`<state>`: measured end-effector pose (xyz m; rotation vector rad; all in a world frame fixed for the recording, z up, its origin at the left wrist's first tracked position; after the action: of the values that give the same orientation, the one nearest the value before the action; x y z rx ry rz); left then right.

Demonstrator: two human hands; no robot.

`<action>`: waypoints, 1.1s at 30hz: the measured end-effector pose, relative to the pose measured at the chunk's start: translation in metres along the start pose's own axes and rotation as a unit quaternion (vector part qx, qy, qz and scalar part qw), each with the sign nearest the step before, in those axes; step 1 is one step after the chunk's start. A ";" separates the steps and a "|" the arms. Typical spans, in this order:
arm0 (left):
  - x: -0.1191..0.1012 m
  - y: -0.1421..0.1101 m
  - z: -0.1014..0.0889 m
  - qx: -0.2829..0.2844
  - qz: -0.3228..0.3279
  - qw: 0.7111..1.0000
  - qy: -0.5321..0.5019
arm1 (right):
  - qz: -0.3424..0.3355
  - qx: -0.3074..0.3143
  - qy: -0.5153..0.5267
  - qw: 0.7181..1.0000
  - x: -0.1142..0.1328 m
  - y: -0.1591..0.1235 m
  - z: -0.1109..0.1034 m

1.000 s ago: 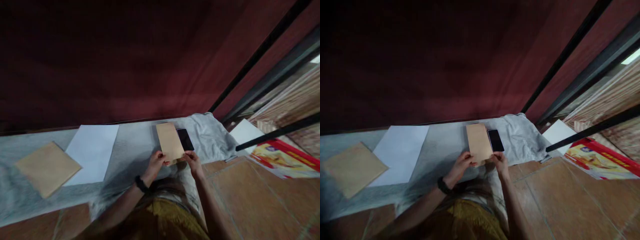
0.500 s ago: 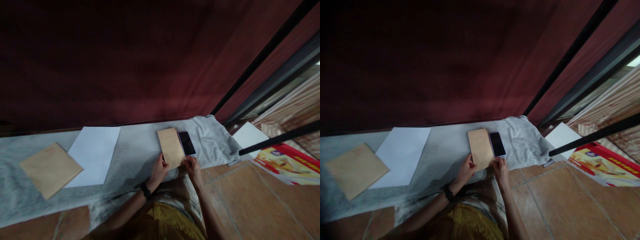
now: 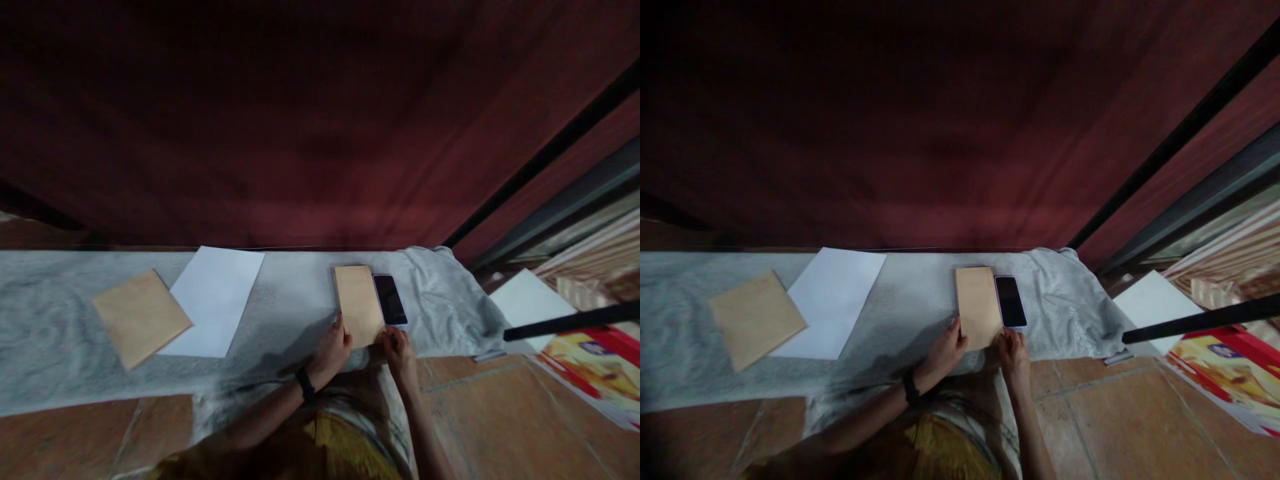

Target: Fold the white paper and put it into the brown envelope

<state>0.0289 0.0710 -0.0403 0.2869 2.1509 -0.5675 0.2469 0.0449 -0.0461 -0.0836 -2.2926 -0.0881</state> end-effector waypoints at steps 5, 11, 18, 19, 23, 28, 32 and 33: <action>0.005 -0.005 -0.004 -0.009 0.002 0.999 -0.034 | -0.014 -0.018 -0.019 1.000 0.017 -0.010 -0.008; 0.033 -0.048 -0.090 -0.186 0.033 0.978 0.084 | -0.044 -0.032 -0.043 0.998 0.060 -0.026 -0.012; 0.121 -0.136 -0.182 -0.313 -0.214 0.872 0.309 | -0.212 0.148 0.011 0.966 0.145 -0.041 0.105; 0.128 -0.144 -0.186 -0.302 -0.241 0.863 0.325 | -0.229 0.159 -0.008 0.960 0.154 -0.044 0.121; 0.134 -0.154 -0.185 -0.227 -0.272 0.862 0.363 | -0.267 0.193 -0.102 0.938 0.171 -0.053 0.160; 0.116 -0.147 -0.190 -0.151 -0.288 0.878 0.352 | -0.262 0.188 -0.073 0.944 0.159 -0.044 0.159; 0.084 -0.136 -0.173 -0.132 -0.235 0.903 0.334 | -0.210 0.198 0.040 0.957 0.147 -0.028 0.152; 0.073 -0.131 -0.161 -0.124 -0.207 0.911 0.334 | -0.187 0.199 0.070 0.960 0.145 -0.023 0.151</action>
<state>-0.1786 0.0363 0.0231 -0.1534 2.9544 -0.4561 0.0365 0.0400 -0.0377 0.5475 -2.1152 0.1693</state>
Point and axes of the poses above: each hand's wrist, its own y-axis towards the middle knuckle, its own z-axis out of the palm, x = y × z, the point moved 8 cm from there along y, towards the middle knuckle, and after that the axes turned 15 degrees about x, right-handed, at the moved point
